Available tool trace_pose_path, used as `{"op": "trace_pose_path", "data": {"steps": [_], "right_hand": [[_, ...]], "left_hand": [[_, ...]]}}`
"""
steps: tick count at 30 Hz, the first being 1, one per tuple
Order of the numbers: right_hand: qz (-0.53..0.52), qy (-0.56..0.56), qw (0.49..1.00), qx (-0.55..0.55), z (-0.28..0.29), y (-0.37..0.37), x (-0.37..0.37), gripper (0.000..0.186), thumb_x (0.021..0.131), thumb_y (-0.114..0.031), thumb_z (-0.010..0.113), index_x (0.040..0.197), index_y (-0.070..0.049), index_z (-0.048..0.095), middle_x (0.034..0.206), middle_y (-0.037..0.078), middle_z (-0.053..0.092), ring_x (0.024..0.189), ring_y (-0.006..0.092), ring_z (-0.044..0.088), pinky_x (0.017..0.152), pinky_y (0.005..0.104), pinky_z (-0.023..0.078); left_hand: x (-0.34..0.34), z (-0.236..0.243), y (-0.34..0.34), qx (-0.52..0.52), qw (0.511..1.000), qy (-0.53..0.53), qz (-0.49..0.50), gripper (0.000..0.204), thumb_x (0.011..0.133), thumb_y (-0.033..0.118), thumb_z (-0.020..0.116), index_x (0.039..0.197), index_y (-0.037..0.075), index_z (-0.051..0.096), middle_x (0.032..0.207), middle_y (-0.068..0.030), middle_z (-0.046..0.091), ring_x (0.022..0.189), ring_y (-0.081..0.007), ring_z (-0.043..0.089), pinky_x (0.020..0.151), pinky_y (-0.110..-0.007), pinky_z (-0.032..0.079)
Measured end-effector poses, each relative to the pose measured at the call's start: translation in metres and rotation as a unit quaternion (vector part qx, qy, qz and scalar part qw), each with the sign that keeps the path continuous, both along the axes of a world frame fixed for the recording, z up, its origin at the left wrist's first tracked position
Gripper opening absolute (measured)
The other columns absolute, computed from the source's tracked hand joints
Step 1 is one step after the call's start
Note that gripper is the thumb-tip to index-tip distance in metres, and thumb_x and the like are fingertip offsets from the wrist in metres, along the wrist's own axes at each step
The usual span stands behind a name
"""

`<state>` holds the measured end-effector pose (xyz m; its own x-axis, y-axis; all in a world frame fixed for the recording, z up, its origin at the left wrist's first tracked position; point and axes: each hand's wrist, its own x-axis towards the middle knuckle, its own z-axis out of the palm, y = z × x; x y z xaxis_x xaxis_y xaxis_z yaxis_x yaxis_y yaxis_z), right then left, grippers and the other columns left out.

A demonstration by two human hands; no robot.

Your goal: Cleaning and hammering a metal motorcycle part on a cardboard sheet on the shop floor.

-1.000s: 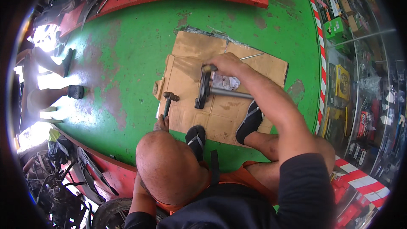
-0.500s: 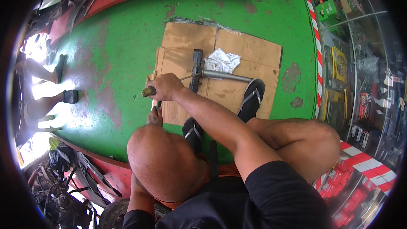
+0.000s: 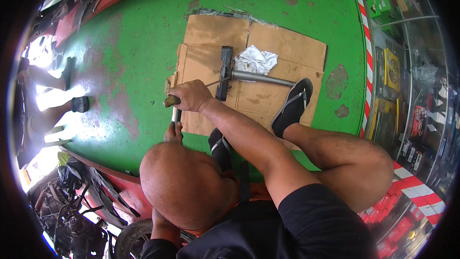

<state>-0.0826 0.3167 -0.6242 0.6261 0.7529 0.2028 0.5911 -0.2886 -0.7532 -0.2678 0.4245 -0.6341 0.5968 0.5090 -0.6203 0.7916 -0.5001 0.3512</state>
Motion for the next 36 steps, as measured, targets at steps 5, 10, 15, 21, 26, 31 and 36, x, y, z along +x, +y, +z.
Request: {"op": "trace_pose_path", "data": {"steps": [5,10,15,21,26,31,36], "right_hand": [[-0.027,-0.021,0.999,0.004,-0.005,0.008,0.001,0.024,0.077,-0.038,0.074,0.089,-0.018,0.069,0.079,0.003,0.071,0.075,0.0275,0.070,0.064,0.0430,0.054],[-0.088,-0.016,0.996,0.002,-0.004,0.015,0.008,0.023,0.078,-0.035,0.074,0.087,-0.016,0.066,0.078,0.005,0.070,0.074,0.0283,0.070,0.063,0.0430,0.054],[-0.120,-0.019,0.992,0.033,-0.001,0.018,0.011,0.022,0.077,-0.031,0.076,0.087,-0.016,0.065,0.076,0.006,0.069,0.072,0.0288,0.069,0.060,0.0424,0.054],[-0.106,-0.063,0.992,0.022,-0.008,0.022,0.007,0.022,0.076,-0.030,0.076,0.087,-0.015,0.064,0.079,0.004,0.069,0.072,0.0277,0.069,0.061,0.0409,0.054],[-0.103,-0.086,0.991,0.024,-0.018,0.024,0.004,0.031,0.076,-0.039,0.078,0.085,-0.015,0.061,0.076,0.002,0.067,0.073,0.0252,0.069,0.061,0.0404,0.053],[-0.105,-0.106,0.988,0.037,-0.021,0.025,0.000,0.027,0.078,-0.036,0.076,0.085,-0.015,0.061,0.078,0.001,0.067,0.073,0.0239,0.069,0.062,0.0397,0.053],[-0.130,-0.111,0.985,0.039,-0.021,0.027,0.003,0.030,0.075,-0.037,0.078,0.086,-0.016,0.060,0.077,0.001,0.066,0.073,0.0235,0.068,0.062,0.0392,0.052]], "left_hand": [[-0.039,0.034,-0.015,-0.034,0.934,-0.267,0.233,0.038,0.105,0.039,0.050,0.096,0.003,0.059,0.070,-0.0077,0.058,0.064,-0.0212,0.055,0.059,-0.039,0.043],[-0.035,0.060,-0.010,-0.272,0.808,-0.335,0.401,0.032,0.107,0.034,0.048,0.094,0.006,0.056,0.063,0.0012,0.044,0.054,-0.0093,0.039,0.049,-0.028,0.031],[-0.013,0.090,-0.002,-0.259,0.850,-0.307,0.340,0.033,0.107,0.037,0.048,0.096,0.007,0.056,0.064,0.0051,0.041,0.054,-0.0048,0.035,0.047,-0.024,0.026],[-0.036,0.176,0.074,-0.101,0.839,-0.413,0.341,0.036,0.107,0.045,0.043,0.096,0.013,0.053,0.062,0.0063,0.038,0.044,-0.0041,0.032,0.038,-0.021,0.023],[-0.043,0.187,0.096,-0.189,0.726,-0.547,0.370,0.036,0.107,0.046,0.042,0.104,0.011,0.051,0.060,0.0046,0.036,0.042,-0.0054,0.029,0.035,-0.022,0.025],[-0.032,0.116,0.036,-0.155,0.862,-0.371,0.308,0.039,0.106,0.049,0.044,0.088,0.014,0.051,0.060,0.0063,0.036,0.045,-0.0061,0.032,0.039,-0.024,0.024],[-0.035,0.102,0.016,-0.215,0.896,-0.241,0.304,0.036,0.107,0.042,0.045,0.098,0.010,0.059,0.061,0.0065,0.036,0.050,-0.0059,0.033,0.044,-0.026,0.025]]}}
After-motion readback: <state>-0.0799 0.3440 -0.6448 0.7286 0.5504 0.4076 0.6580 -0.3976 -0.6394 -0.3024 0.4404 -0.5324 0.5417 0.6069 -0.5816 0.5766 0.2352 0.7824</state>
